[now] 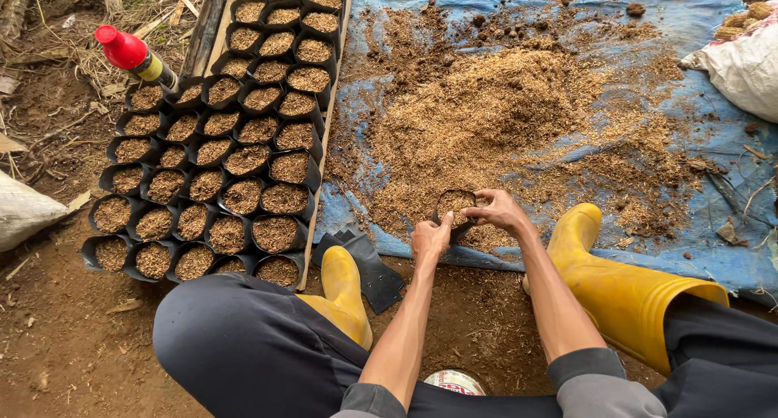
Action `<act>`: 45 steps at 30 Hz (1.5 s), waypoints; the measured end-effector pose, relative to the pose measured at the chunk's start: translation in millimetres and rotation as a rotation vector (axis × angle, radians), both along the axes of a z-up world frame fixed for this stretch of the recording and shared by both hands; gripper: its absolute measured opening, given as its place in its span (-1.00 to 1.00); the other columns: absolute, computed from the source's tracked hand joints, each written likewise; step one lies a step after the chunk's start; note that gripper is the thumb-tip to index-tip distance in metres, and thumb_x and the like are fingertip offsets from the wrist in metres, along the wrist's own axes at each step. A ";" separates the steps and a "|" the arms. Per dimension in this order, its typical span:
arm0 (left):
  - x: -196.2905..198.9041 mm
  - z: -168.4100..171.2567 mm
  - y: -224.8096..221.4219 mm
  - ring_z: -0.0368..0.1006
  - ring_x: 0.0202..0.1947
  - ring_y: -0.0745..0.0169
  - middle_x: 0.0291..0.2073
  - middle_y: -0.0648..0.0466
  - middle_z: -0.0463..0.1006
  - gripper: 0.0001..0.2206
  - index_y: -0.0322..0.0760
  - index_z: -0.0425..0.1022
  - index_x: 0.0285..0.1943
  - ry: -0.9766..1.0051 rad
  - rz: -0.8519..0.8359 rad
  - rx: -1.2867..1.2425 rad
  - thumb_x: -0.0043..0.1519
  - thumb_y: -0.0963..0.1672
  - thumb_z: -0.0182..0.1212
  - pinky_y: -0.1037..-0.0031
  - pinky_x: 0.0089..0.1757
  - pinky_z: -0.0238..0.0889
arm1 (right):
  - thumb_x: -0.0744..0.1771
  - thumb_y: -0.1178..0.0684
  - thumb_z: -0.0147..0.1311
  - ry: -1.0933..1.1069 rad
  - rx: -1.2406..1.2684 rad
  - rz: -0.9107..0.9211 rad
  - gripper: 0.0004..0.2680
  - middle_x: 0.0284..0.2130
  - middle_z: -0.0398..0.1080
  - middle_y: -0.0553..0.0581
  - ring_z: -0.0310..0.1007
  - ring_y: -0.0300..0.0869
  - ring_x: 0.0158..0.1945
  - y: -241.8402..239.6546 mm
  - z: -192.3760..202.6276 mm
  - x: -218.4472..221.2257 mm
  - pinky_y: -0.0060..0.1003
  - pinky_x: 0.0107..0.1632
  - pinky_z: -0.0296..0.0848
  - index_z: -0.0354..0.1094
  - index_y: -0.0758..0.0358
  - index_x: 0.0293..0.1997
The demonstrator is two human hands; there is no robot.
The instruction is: The person fills small black polybags with a soil and husk mixture by hand and then places plant cuttings into the filled bags.
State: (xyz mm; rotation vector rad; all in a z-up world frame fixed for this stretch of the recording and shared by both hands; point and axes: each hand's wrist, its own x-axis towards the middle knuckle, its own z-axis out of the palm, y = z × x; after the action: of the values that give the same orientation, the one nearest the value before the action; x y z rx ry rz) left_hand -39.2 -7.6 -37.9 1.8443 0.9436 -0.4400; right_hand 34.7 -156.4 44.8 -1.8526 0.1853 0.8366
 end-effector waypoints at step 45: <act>10.3 13.1 3.9 0.45 -0.22 0.09 -0.45 0.14 0.42 -0.83 0.08 0.59 -0.28 -0.393 0.138 0.085 -0.05 -0.06 0.33 0.31 -0.13 0.30 | 0.22 -0.29 0.13 -0.082 -0.048 0.041 -0.49 0.07 0.27 0.43 0.12 0.24 0.24 25.8 65.1 -24.3 0.17 0.18 0.15 0.25 0.27 0.15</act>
State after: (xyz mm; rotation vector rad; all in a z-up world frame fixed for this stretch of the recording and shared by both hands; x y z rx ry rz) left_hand -28.9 -3.7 -24.8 1.8379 0.8185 0.0494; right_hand 10.5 -130.6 109.9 -1.9375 0.1167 0.7892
